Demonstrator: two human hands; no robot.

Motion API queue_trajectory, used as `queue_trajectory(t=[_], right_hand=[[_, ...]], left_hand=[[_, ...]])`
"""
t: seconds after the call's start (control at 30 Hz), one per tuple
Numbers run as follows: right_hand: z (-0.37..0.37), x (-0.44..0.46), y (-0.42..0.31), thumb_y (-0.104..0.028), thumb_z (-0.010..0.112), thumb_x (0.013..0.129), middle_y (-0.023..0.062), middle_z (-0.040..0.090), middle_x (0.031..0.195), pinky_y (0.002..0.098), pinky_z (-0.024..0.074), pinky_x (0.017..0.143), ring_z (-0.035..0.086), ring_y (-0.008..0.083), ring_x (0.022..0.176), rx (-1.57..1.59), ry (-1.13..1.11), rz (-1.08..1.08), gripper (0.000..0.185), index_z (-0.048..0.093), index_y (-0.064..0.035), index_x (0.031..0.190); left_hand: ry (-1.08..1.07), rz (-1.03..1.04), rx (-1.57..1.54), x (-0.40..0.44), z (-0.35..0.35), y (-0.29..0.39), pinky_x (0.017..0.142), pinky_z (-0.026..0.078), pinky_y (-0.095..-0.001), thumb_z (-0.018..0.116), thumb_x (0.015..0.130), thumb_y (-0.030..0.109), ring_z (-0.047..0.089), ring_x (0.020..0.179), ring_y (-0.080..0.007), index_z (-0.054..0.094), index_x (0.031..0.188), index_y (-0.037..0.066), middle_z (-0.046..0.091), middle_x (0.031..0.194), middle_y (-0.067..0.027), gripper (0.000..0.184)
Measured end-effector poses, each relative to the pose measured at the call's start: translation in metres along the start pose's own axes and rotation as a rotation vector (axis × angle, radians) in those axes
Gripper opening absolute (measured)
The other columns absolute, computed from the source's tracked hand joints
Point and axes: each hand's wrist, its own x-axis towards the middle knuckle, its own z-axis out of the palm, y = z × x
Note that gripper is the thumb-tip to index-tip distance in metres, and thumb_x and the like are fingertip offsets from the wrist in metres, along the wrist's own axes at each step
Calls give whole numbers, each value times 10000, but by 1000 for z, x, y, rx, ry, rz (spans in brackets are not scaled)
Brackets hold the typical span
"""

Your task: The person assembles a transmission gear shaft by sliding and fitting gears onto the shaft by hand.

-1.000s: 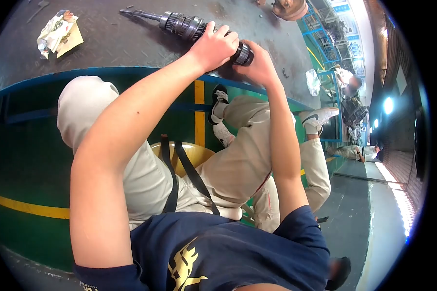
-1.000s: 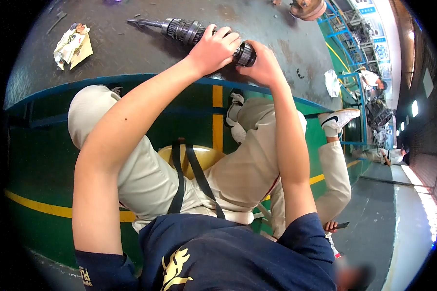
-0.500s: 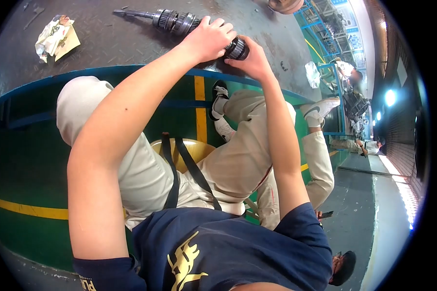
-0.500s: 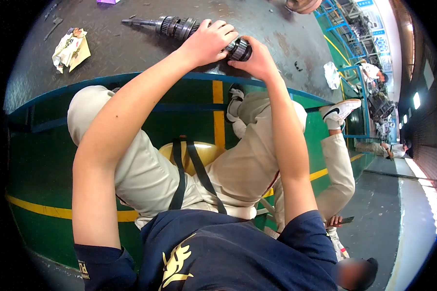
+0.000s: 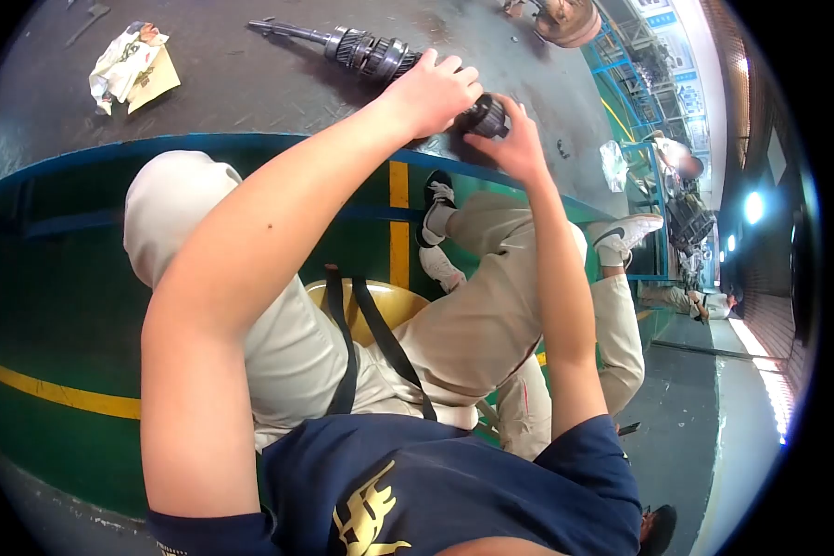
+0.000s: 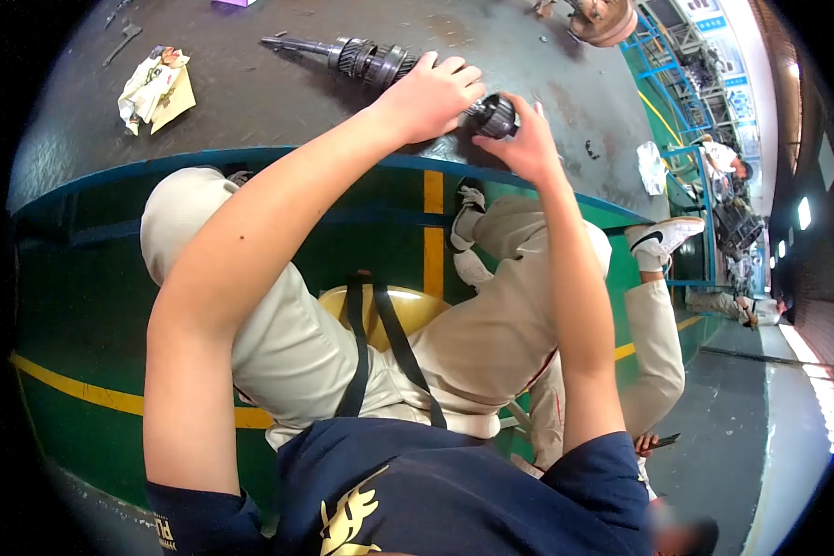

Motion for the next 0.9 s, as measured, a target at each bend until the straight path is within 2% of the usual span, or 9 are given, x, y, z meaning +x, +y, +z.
queue_trajectory(t=[0.2,0.27,0.3,0.37,0.6,0.7,0.77,0.9], right_hand=[[-8,2,17,-291,884,662,179,668,1138,401,442,1006,596,314,1088,56,-67,59,765,565,-27,1304],[-8,2,16,-234,885,671,153,680,1114,364,470,960,624,243,1042,239,-121,55,749,564,-43,1320],[-8,2,16,-234,885,671,153,680,1114,364,470,960,624,243,1042,238,-123,56,749,564,-43,1320],[-8,1,18,-187,884,673,131,686,1096,338,478,940,633,196,1008,229,-88,-37,746,559,-47,1329],[-9,-1,11,-183,890,666,130,689,1105,335,473,949,629,193,1010,245,-98,-19,755,557,-52,1332],[-9,-3,7,-184,889,661,153,676,1125,358,476,951,636,244,1028,212,-83,-2,743,566,-50,1316],[-6,-1,5,-223,887,653,189,652,1141,391,476,957,623,323,1064,-29,43,-181,735,575,-29,1289],[4,3,1,-233,889,643,190,653,1167,391,474,979,626,331,1103,-14,79,-126,733,586,-23,1277]], left_hand=[[-3,-15,-12,3,5,-2,992,424,-452,752,762,145,543,1198,-252,638,1149,65,609,1202,-67,411],[-3,-25,-2,3,6,-2,1003,419,-454,760,766,154,540,1207,-252,634,1161,68,604,1220,-70,423],[-2,-26,-4,3,7,-2,1003,419,-454,760,766,154,540,1207,-252,634,1161,68,604,1220,-70,423],[0,-32,2,3,7,-2,1008,416,-454,764,765,159,537,1214,-253,631,1167,68,602,1231,-70,433],[3,-29,16,2,7,-1,1020,411,-454,758,770,162,535,1220,-254,626,1178,72,598,1239,-69,438],[7,-29,19,2,7,0,1024,408,-455,754,772,160,532,1224,-251,628,1174,73,597,1246,-72,430],[-7,-27,17,2,8,0,1028,405,-458,748,776,160,529,1231,-254,632,1176,86,594,1258,-75,423],[-13,-8,20,2,5,0,1031,403,-460,747,774,168,526,1235,-258,639,1180,104,594,1260,-80,425]])
